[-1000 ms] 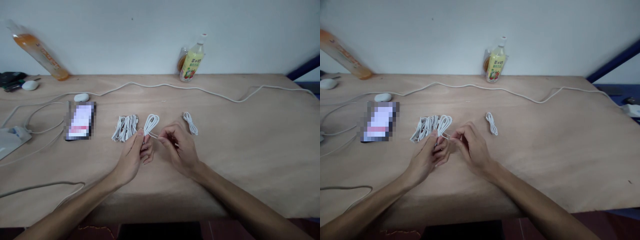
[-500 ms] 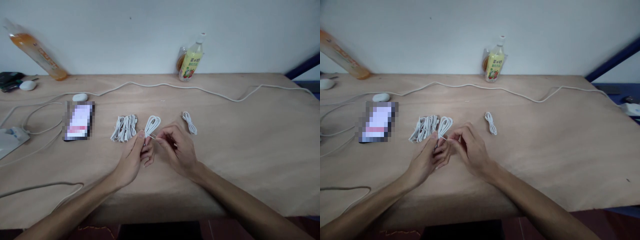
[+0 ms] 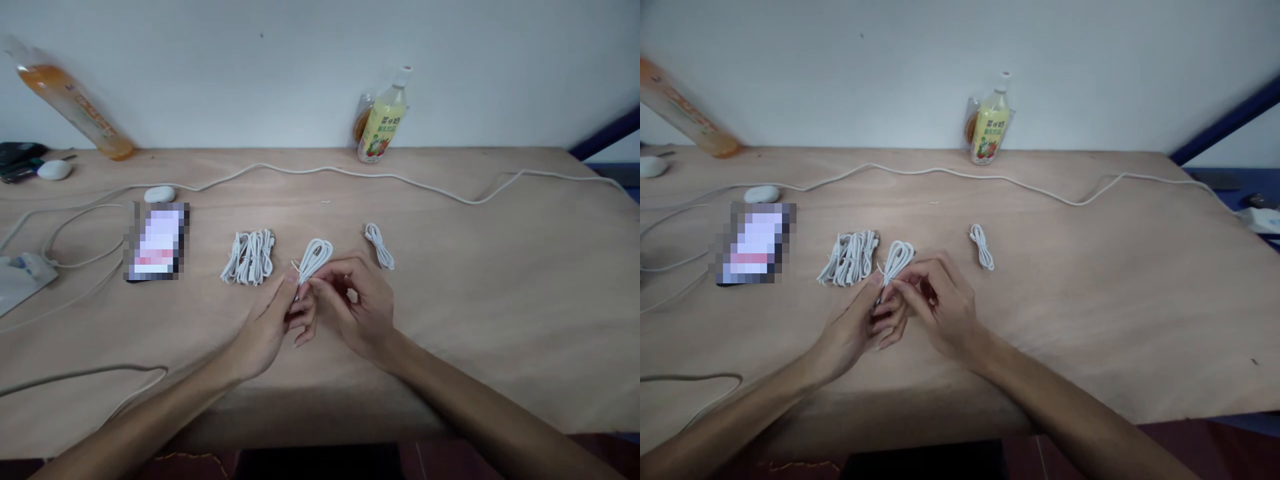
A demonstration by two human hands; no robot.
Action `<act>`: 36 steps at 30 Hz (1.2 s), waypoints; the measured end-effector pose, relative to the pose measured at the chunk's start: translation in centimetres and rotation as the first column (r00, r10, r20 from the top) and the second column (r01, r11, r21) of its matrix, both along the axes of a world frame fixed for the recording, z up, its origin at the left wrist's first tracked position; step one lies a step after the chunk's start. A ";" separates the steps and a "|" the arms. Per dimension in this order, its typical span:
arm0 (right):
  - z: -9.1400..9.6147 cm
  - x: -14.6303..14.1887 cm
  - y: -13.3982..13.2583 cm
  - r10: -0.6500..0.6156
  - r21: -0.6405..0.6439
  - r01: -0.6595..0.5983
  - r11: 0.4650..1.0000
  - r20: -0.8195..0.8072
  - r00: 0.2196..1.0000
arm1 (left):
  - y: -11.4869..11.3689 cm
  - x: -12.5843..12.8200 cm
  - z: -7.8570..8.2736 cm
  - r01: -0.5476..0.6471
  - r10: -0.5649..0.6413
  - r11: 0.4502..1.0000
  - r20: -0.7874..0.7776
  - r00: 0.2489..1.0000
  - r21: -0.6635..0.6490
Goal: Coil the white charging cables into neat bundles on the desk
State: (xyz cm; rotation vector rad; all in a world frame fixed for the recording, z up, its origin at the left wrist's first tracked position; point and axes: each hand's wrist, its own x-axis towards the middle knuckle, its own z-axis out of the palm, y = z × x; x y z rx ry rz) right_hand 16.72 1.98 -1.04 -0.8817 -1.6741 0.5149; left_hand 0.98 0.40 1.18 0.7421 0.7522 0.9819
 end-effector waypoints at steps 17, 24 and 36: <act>0.6 0.5 0.9 0.119 -0.277 -0.166 0.946 -0.179 0.977 | 0.6 -1.0 0.1 0.169 -0.169 0.982 0.017 0.986 -0.080; 0.4 0.8 1.0 0.184 -0.270 -0.226 0.936 -0.175 0.967 | 0.7 -0.9 0.4 0.158 -0.158 0.974 0.011 0.987 -0.161; 0.2 0.4 0.7 0.167 -0.268 -0.233 0.935 -0.246 0.955 | 0.3 -0.8 0.2 0.158 -0.158 0.985 0.002 0.987 -0.068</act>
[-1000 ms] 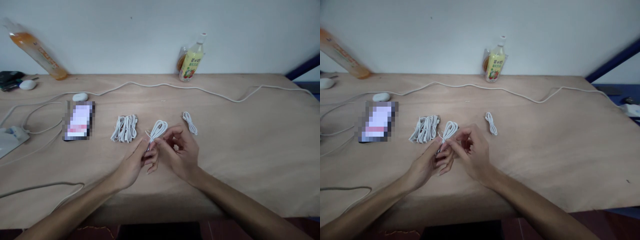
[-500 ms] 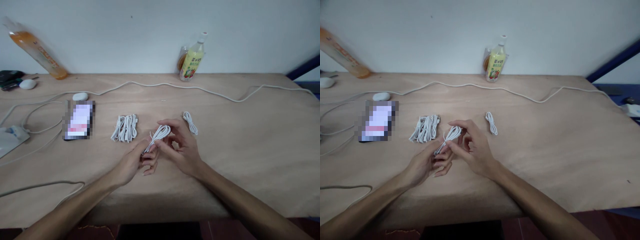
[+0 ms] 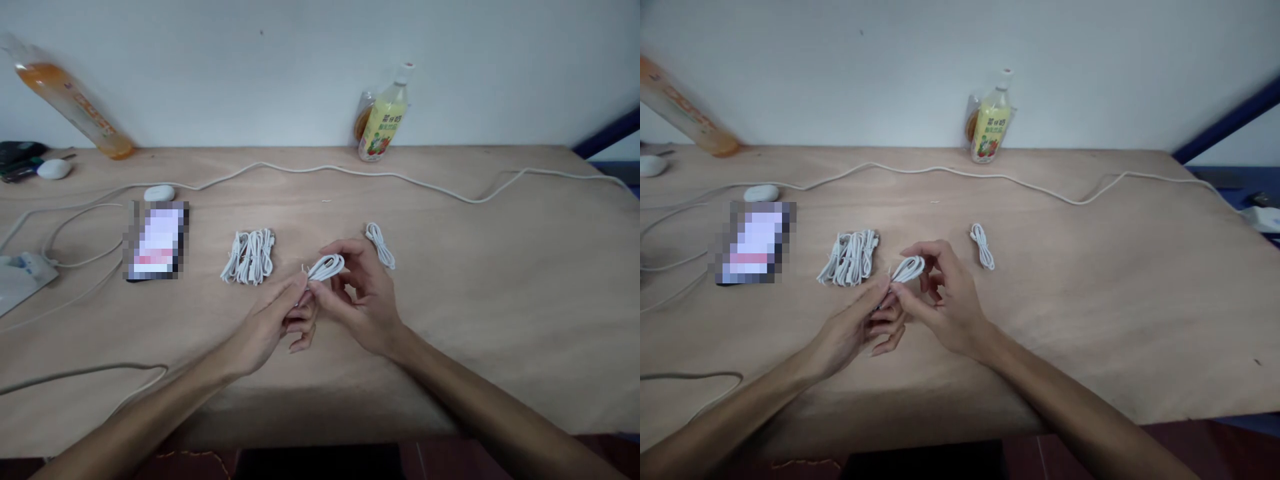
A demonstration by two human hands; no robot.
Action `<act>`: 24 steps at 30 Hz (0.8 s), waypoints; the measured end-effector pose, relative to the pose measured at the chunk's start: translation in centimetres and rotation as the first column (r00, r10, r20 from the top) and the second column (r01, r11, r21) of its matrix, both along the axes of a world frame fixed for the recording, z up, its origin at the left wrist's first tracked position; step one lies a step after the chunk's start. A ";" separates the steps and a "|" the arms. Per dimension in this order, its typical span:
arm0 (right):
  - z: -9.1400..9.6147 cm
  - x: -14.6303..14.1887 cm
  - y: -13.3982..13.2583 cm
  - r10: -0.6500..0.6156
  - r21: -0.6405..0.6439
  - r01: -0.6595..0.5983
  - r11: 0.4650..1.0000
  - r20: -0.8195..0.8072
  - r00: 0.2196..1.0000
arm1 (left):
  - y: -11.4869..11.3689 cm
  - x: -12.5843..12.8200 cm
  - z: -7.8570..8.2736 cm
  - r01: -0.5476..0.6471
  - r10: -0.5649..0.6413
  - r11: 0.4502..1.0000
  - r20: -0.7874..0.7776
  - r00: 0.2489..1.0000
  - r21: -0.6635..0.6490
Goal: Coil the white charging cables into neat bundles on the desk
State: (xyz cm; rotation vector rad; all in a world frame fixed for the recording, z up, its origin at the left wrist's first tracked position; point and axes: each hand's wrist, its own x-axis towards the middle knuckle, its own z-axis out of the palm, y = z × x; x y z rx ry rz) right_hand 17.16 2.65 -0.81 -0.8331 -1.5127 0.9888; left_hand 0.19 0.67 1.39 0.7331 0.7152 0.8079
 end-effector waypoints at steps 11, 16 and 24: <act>0.5 0.7 0.2 0.069 -0.073 -0.061 0.996 0.114 0.991 | 0.3 -0.5 0.0 0.074 -0.061 0.990 0.110 0.992 -0.120; 1.2 1.4 0.7 0.251 -0.037 -0.248 0.968 0.177 0.952 | 0.6 -1.2 0.6 0.249 -0.193 0.945 0.251 0.948 -0.212; 1.1 1.5 1.0 0.226 0.156 -0.277 0.948 0.282 0.933 | 0.6 -1.9 0.6 0.342 -0.225 0.904 0.396 0.890 -0.256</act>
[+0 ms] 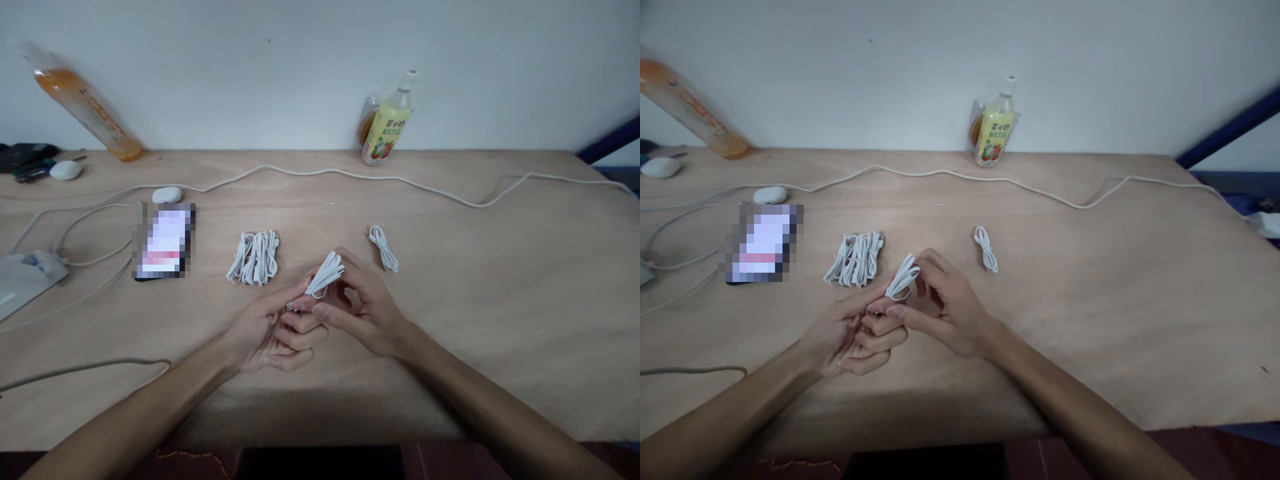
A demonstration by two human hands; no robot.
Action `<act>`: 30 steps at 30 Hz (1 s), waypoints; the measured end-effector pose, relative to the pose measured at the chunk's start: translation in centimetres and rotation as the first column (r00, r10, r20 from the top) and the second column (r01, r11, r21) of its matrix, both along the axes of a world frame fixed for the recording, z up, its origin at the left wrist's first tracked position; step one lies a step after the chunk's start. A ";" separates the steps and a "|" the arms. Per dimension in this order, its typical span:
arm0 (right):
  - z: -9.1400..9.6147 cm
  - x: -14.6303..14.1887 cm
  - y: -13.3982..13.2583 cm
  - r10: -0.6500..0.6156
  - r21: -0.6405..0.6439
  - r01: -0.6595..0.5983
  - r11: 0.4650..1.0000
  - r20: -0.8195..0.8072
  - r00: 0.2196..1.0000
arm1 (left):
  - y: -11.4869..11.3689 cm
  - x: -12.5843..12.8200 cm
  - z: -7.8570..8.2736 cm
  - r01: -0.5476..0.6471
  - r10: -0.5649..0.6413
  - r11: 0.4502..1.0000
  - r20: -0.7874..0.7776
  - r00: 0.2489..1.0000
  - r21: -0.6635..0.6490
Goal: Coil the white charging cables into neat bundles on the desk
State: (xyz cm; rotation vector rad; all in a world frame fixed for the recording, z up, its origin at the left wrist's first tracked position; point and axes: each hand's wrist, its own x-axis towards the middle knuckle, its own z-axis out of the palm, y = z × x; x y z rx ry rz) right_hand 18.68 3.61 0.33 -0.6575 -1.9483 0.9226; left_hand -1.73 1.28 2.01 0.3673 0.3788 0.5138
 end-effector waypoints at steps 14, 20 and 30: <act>-0.5 0.1 0.4 -0.087 0.264 0.061 0.963 0.091 0.992 | 0.1 0.1 -0.1 0.038 -0.032 0.995 0.064 0.997 -0.088; -0.8 0.1 0.5 -0.123 0.256 0.104 0.961 0.061 0.991 | 0.1 0.4 0.3 0.048 -0.048 0.999 -0.085 0.995 0.002; -0.7 -0.1 0.1 -0.159 0.197 0.157 0.968 -0.003 0.987 | -0.5 1.8 -2.0 -0.240 0.334 0.888 -0.191 0.923 0.393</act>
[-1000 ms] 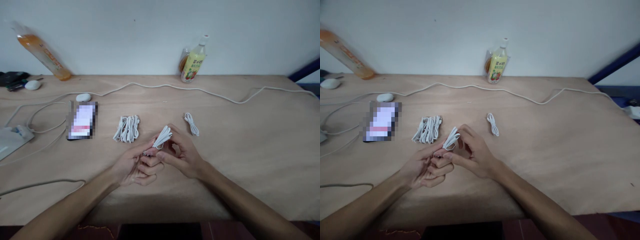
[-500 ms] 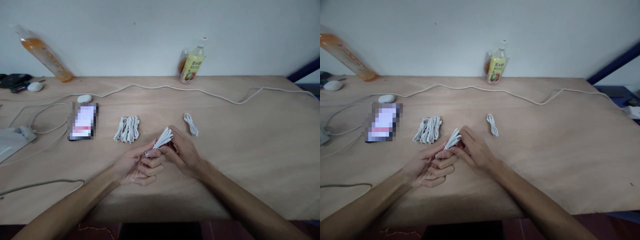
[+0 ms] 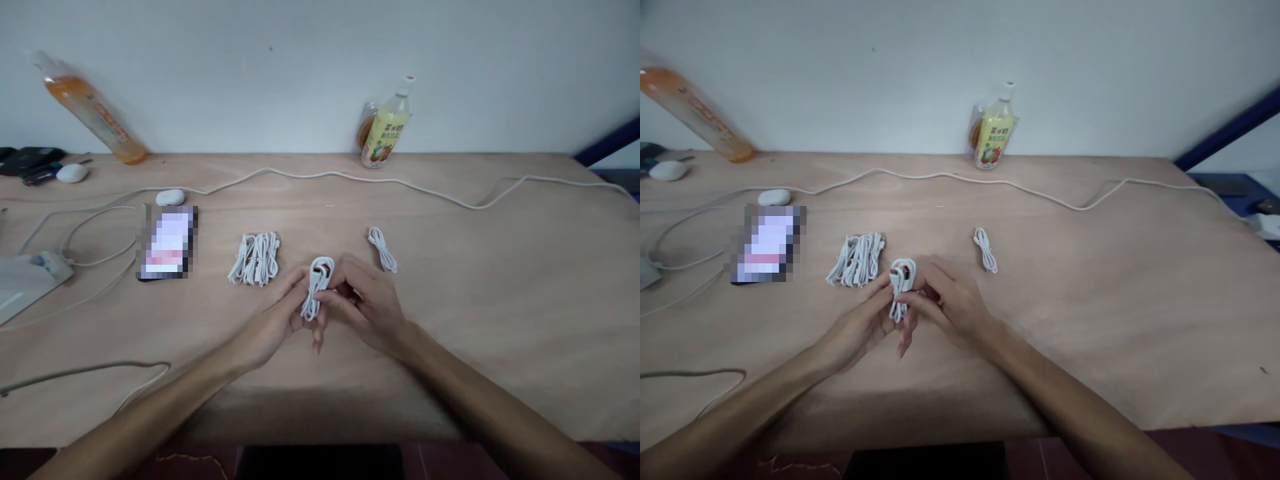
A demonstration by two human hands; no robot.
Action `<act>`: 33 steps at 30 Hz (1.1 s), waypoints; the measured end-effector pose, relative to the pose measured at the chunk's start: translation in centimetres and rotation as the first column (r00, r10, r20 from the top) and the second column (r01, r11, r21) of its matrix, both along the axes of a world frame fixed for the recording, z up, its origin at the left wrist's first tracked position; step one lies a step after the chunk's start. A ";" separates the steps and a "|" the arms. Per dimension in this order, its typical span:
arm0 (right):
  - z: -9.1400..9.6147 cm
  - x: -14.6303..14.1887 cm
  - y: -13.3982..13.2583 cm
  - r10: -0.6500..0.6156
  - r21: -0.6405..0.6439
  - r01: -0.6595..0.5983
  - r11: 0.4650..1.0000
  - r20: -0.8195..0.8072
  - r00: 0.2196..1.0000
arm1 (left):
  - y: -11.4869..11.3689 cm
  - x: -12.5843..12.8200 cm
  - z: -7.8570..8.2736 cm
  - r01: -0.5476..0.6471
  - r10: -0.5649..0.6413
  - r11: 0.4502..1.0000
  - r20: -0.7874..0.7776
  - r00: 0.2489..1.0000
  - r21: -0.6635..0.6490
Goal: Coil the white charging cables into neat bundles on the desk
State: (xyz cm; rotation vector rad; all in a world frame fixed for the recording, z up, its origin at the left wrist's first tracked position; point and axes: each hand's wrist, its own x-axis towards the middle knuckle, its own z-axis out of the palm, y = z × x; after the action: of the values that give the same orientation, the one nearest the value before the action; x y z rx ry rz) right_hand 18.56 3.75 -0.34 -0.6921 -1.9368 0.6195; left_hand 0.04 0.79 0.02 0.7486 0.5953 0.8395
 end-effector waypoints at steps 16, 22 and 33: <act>0.2 0.4 0.7 -0.019 -0.011 0.020 1.000 0.060 0.998 | 0.7 -0.2 1.3 -0.241 0.351 0.910 -0.320 0.880 0.337; 0.4 0.4 0.6 -0.028 -0.010 0.029 1.000 0.112 0.993 | 0.6 0.1 0.6 -0.276 0.316 0.941 -0.216 0.924 0.197; 0.2 0.4 0.3 -0.040 -0.001 0.040 0.999 0.135 0.990 | 0.7 0.0 0.4 -0.277 0.296 0.953 -0.176 0.939 0.122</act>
State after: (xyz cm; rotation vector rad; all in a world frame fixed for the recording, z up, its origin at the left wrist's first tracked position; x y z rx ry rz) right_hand 18.93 4.02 -0.13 -0.7911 -2.0414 0.5645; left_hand 0.07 1.45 0.39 0.8482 0.8570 1.0781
